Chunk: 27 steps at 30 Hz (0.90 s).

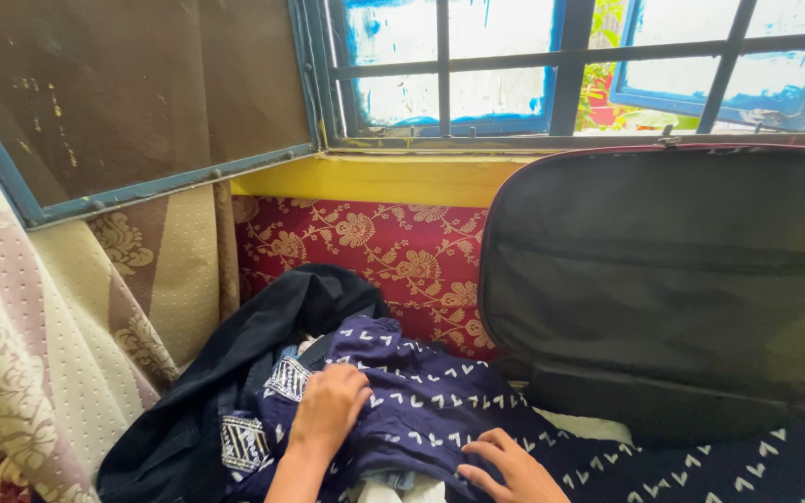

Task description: The person folds a dark blue patterned cloth by hand and places it into an open suitcase. They then smooth the cloth inside the suitcase to fit it neatly.

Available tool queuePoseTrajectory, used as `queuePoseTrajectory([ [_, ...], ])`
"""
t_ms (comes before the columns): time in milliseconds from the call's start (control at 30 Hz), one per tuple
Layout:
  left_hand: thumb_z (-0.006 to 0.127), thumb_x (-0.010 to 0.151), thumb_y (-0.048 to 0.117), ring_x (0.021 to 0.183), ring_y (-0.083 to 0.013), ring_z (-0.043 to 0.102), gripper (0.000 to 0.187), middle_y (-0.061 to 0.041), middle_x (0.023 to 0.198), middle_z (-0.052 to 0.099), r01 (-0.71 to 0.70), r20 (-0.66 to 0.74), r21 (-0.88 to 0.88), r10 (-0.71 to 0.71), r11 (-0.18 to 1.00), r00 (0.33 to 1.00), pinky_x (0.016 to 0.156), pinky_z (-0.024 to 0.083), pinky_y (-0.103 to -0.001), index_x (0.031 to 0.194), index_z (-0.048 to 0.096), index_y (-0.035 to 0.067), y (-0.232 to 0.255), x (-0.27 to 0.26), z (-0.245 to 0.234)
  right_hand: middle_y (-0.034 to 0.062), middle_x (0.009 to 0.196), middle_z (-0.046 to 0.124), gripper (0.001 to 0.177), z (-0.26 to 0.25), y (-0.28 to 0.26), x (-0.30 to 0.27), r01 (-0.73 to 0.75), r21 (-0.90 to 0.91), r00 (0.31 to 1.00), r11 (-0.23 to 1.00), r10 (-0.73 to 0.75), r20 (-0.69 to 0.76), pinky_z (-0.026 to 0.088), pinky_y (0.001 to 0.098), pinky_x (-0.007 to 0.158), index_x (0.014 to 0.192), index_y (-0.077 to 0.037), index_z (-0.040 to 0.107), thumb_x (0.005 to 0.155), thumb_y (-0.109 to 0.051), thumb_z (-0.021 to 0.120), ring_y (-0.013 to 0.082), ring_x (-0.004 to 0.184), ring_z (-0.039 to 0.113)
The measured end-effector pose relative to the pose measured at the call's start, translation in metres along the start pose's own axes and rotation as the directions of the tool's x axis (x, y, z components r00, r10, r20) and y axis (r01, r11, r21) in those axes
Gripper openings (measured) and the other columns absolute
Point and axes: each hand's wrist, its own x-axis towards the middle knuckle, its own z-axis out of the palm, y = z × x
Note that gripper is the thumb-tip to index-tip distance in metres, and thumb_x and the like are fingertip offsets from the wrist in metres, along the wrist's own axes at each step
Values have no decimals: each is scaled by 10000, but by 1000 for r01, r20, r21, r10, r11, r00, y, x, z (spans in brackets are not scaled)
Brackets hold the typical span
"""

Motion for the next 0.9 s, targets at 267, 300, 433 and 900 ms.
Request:
queuePoseTrajectory([
  [267,729,864,397,941,-250,621,302,-61,951,651,-265,293,49,240,963,925,857,450,-442,875,703,96,10,-43,11,76,1021,689,292,-12,-37,-28,76,-265,995,961,-58,77,537,439,837,1159,-128,680,885,-224,716,310,993,677],
  [300,716,833,299,939,-244,625,194,-50,938,653,-287,296,130,239,949,925,874,455,-446,885,701,114,9,-46,14,81,1016,689,234,-12,-36,-27,52,-341,995,939,-21,96,536,447,836,1113,-131,688,889,-200,702,314,982,680],
  [433,685,771,96,941,-247,637,122,-35,901,657,-312,334,331,198,891,921,932,461,-469,883,691,145,8,-54,19,85,968,687,90,-9,-27,-22,50,-450,998,892,-25,61,533,450,821,947,-98,683,890,-168,688,321,932,683],
  [900,663,775,127,848,-222,648,48,-34,844,628,-358,207,393,298,847,932,888,481,-426,822,670,136,20,-42,-47,82,872,673,109,-45,-73,-40,101,-562,992,821,-129,-10,498,427,789,851,-80,626,824,-166,686,300,830,666],
])
